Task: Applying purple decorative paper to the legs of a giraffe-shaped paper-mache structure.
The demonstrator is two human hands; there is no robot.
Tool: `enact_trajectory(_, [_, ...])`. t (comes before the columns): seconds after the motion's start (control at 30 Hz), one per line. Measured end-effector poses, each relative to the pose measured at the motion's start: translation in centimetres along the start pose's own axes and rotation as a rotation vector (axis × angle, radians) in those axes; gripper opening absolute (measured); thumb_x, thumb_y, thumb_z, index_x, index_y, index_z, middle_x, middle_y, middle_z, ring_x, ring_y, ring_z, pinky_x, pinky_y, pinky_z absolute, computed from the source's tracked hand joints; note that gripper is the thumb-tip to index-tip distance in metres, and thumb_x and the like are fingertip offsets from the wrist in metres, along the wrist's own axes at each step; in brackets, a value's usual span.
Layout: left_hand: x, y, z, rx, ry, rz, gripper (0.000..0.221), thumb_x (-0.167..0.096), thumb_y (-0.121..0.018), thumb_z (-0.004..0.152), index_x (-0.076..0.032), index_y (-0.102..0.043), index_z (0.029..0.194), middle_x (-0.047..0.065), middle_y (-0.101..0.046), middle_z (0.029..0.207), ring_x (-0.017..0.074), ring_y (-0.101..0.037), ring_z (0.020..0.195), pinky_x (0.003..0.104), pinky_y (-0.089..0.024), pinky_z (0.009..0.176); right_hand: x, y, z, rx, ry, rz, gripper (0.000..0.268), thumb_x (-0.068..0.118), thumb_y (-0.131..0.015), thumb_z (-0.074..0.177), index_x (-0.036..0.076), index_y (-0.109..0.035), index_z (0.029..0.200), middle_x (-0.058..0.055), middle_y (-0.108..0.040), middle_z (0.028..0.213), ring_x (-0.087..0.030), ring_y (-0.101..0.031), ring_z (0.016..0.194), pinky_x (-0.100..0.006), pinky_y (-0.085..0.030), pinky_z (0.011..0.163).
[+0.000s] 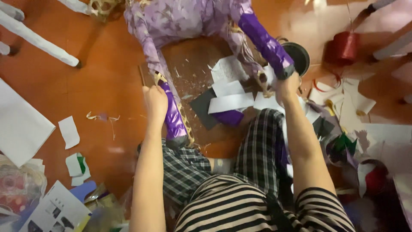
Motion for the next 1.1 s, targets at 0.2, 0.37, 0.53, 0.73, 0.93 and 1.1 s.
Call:
enact_trajectory(0.2, [-2.1, 2.8, -0.4, -0.017, 0.018, -0.099, 0.025, -0.013, -0.064, 0.096, 0.007, -0.071, 0.109, 0.024, -0.061, 0.099, 0.0401, -0.064, 0.091, 0.05, -0.052, 0.083, 1.6, 0.4, 5.8, -0.29, 0.264, -0.328, 0.037, 0.022, -0.079, 0.082, -0.001, -0.068, 0.109, -0.024, -0.07, 0.101, -0.04, -0.066, 0.097, -0.047, -0.054, 0.083])
enact_trajectory(0.37, [-1.1, 3.4, -0.8, -0.071, 0.027, -0.263, 0.028, -0.015, -0.066, 0.099, 0.007, -0.069, 0.117, 0.024, -0.065, 0.107, 0.0357, -0.067, 0.094, 0.043, -0.054, 0.083, 3.1, -0.8, 5.6, -0.189, 0.319, -0.378, 0.036, 0.02, -0.073, 0.088, 0.001, -0.068, 0.119, -0.023, -0.071, 0.105, -0.039, -0.067, 0.097, -0.046, -0.054, 0.084])
enact_trajectory(0.53, [3.0, 1.3, -0.7, -0.047, 0.16, -0.575, 0.019, -0.008, -0.062, 0.1, 0.002, -0.068, 0.115, 0.014, -0.074, 0.106, 0.0228, -0.071, 0.095, 0.034, -0.056, 0.085, 4.9, -3.2, 2.3, -0.065, 0.393, -0.429, 0.037, 0.018, -0.067, 0.094, 0.003, -0.067, 0.129, -0.022, -0.071, 0.108, -0.038, -0.067, 0.098, -0.045, -0.055, 0.085])
enact_trajectory(0.73, [3.8, 0.3, -0.9, -0.031, 0.176, -0.845, 0.02, -0.003, -0.076, 0.088, 0.0, -0.071, 0.107, 0.006, -0.074, 0.094, 0.0137, -0.07, 0.085, 0.028, -0.057, 0.078, 12.2, -7.6, -0.8, 0.035, 0.497, -0.477, 0.039, 0.016, -0.061, 0.101, 0.005, -0.066, 0.138, -0.021, -0.072, 0.112, -0.037, -0.068, 0.098, -0.044, -0.055, 0.087])
enact_trajectory(0.93, [3.6, 0.4, -1.0, 0.001, 0.247, -1.035, 0.022, 0.0, -0.077, 0.086, 0.0, -0.07, 0.107, 0.005, -0.072, 0.093, 0.0129, -0.067, 0.085, 0.027, -0.055, 0.08, 32.1, -11.7, -9.8, -0.197, 1.124, 0.126, 0.034, 0.001, -0.059, 0.103, 0.009, -0.069, 0.135, -0.018, -0.067, 0.137, -0.037, -0.06, 0.131, -0.048, -0.046, 0.113])
enact_trajectory(1.1, [3.9, 1.3, -1.0, -0.081, 0.297, -0.982, 0.047, 0.007, -0.078, 0.077, 0.003, -0.06, 0.12, 0.01, -0.069, 0.102, 0.0185, -0.067, 0.092, 0.033, -0.056, 0.085, 38.4, -18.7, -14.7, 0.351, 1.299, -0.056, 0.04, 0.002, -0.061, 0.086, 0.013, -0.071, 0.123, -0.011, -0.066, 0.139, -0.031, -0.05, 0.141, -0.061, -0.027, 0.119])
Point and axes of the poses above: each hand's wrist, its own z-axis towards the middle knuckle, its own y-axis out of the back of the hand, x = y × z, the point moved 7 cm from there along z, towards the middle knuckle
